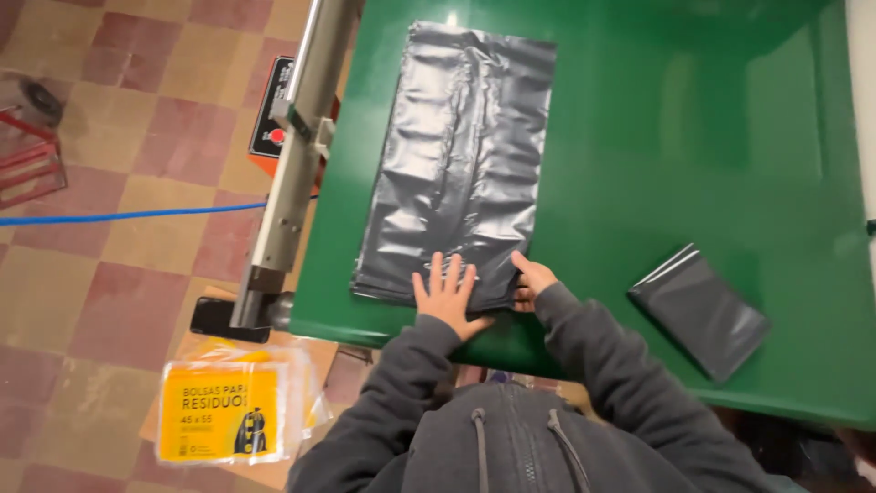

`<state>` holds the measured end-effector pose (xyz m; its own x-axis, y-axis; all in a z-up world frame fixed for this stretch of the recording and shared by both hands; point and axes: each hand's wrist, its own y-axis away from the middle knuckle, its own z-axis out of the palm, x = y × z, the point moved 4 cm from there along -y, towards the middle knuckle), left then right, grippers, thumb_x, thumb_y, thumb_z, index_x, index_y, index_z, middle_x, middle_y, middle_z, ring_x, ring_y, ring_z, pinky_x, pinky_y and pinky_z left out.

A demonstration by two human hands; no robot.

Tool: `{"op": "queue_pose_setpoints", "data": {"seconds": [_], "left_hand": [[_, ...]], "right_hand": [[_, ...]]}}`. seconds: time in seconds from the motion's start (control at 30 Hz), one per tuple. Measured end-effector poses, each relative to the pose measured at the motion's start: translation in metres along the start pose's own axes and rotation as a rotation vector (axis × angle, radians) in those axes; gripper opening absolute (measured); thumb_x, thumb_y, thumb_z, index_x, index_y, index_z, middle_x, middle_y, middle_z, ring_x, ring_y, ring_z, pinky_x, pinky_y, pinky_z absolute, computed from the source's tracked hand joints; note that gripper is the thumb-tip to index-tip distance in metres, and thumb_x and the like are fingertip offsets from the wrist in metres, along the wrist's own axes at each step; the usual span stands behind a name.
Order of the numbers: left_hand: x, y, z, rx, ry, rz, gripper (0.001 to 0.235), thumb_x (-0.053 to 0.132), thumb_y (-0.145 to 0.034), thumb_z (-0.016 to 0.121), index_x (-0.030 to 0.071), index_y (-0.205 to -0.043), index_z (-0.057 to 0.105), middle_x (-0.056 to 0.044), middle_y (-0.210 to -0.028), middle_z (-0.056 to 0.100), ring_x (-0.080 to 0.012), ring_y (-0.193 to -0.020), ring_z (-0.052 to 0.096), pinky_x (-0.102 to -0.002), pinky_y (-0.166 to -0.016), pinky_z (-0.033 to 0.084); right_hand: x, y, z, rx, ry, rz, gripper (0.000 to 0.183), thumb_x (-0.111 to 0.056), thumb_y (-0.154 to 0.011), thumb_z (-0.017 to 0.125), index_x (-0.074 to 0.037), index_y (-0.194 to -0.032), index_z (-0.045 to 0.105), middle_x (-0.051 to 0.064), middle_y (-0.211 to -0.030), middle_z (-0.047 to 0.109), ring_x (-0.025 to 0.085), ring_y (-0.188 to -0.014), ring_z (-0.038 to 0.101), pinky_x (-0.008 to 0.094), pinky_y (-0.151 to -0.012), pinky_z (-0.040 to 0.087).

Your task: Folding plastic bags and putting them into labeled plastic sleeves.

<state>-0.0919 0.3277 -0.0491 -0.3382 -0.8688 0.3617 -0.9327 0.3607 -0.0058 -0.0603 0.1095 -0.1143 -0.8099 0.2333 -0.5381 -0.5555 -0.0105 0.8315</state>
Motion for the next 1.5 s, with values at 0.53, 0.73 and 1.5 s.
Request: {"op": "queue_pose_setpoints", "data": {"seconds": [0.53,0.73,1.5], "left_hand": [[-0.086,-0.058,-0.086,-0.094,0.830,0.109,0.023,0.017,-0.081,0.075,0.007,-0.101,0.072,-0.011,-0.093,0.075,-0.0277,-0.087,0.072,-0.035,-0.077,0.056],[-0.127,-0.173,-0.008,0.014,0.773,-0.200,0.032,0.030,-0.089,0.074,0.003,-0.107,0.069,-0.017,-0.095,0.075,-0.0317,-0.088,0.071,-0.038,-0.079,0.054],[-0.184,-0.172,0.059,0.162,0.381,-0.576,0.033,0.039,-0.078,0.075,0.012,-0.098,0.074,-0.015,-0.086,0.074,-0.0392,-0.081,0.070,-0.049,-0.072,0.055]], "right_hand": [[-0.008,-0.032,-0.278,-0.202,0.859,0.078,0.043,-0.028,-0.100,0.051,0.006,-0.089,0.076,0.012,-0.055,0.071,0.021,-0.036,0.061,0.034,-0.034,0.045],[-0.246,-0.070,-0.141,0.157,0.936,-0.854,0.025,-0.023,-0.093,0.071,-0.003,-0.107,0.068,0.009,-0.086,0.067,0.022,-0.075,0.063,0.036,-0.067,0.051],[-0.156,0.096,-0.012,0.409,1.245,-1.504,0.039,-0.002,-0.065,0.067,-0.014,-0.102,0.071,0.005,-0.103,0.072,0.031,-0.098,0.063,0.044,-0.089,0.044]]}}
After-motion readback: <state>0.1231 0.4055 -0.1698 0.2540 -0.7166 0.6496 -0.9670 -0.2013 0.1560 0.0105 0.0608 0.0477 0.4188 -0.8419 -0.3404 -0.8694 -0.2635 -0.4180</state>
